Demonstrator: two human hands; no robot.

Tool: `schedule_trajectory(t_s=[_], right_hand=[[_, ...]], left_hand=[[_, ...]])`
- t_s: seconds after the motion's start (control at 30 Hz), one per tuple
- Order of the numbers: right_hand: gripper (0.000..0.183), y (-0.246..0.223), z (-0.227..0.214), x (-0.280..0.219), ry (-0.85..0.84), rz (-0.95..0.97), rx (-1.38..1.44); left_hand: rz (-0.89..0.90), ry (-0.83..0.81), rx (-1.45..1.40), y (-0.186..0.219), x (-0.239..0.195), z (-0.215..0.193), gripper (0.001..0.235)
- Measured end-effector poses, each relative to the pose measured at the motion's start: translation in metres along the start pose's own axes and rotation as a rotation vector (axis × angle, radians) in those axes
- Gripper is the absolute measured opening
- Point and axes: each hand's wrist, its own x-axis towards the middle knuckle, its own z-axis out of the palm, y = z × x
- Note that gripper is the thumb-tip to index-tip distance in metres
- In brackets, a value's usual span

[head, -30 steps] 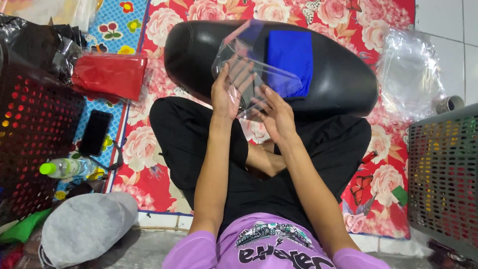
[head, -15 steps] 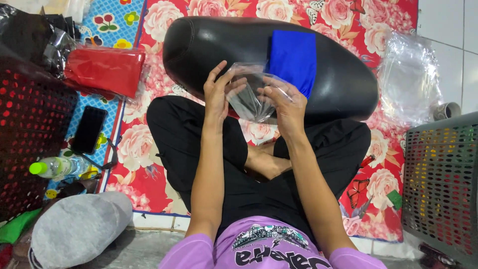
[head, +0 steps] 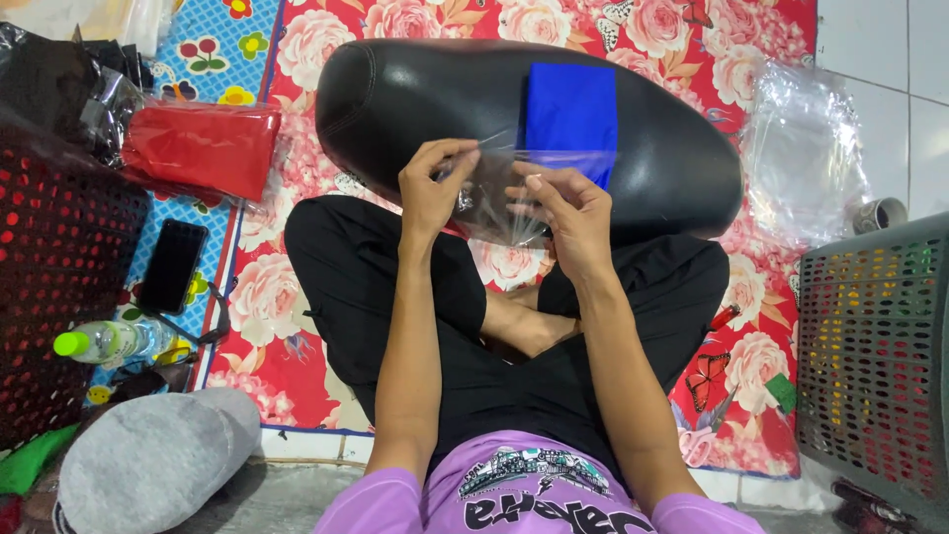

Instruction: The person sits on the floor and cleans a blue cushion cover using a small sponge. They wipe the surface of the cover, then remove it from the black cushion. The person folds the blue cover and places it into a clear plastic bag.

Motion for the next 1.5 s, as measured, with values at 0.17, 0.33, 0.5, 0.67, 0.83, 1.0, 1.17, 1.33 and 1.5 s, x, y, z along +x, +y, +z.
schedule_trajectory(t_s=[0.17,0.33,0.5,0.67,0.83,1.0,1.17,1.33,1.5], right_hand=[[0.013,-0.002,-0.010,-0.002,-0.035,0.044,-0.062],[0.008,0.000,-0.008,0.000,0.036,0.057,0.016],[0.015,0.009,-0.017,0.006,0.057,0.100,0.115],[0.022,0.009,-0.018,0.007,0.085,0.071,0.162],[0.023,0.019,-0.025,0.009,0.114,0.085,0.198],[0.027,0.024,-0.024,0.010,0.171,0.095,0.241],[0.026,0.061,-0.047,0.021,0.172,0.044,0.265],[0.023,0.023,-0.034,0.002,0.119,0.027,0.325],[0.018,0.023,-0.032,-0.006,0.026,0.089,0.458]], left_hand=[[-0.388,0.266,-0.426,0.005,0.002,0.004,0.021],[-0.543,0.352,-0.766,-0.026,0.011,-0.001,0.023],[-0.662,0.351,-0.808,-0.037,0.013,-0.005,0.018],[-0.565,0.361,-0.606,-0.040,0.009,0.003,0.059],[-0.314,0.411,-0.066,-0.036,-0.001,0.005,0.068],[0.274,-0.090,0.210,0.101,-0.021,-0.011,0.050],[0.514,-0.245,0.556,0.102,-0.044,0.013,0.044],[0.511,-0.033,0.393,0.111,-0.041,0.017,0.019],[0.324,0.116,0.268,0.116,-0.047,0.025,0.017]])
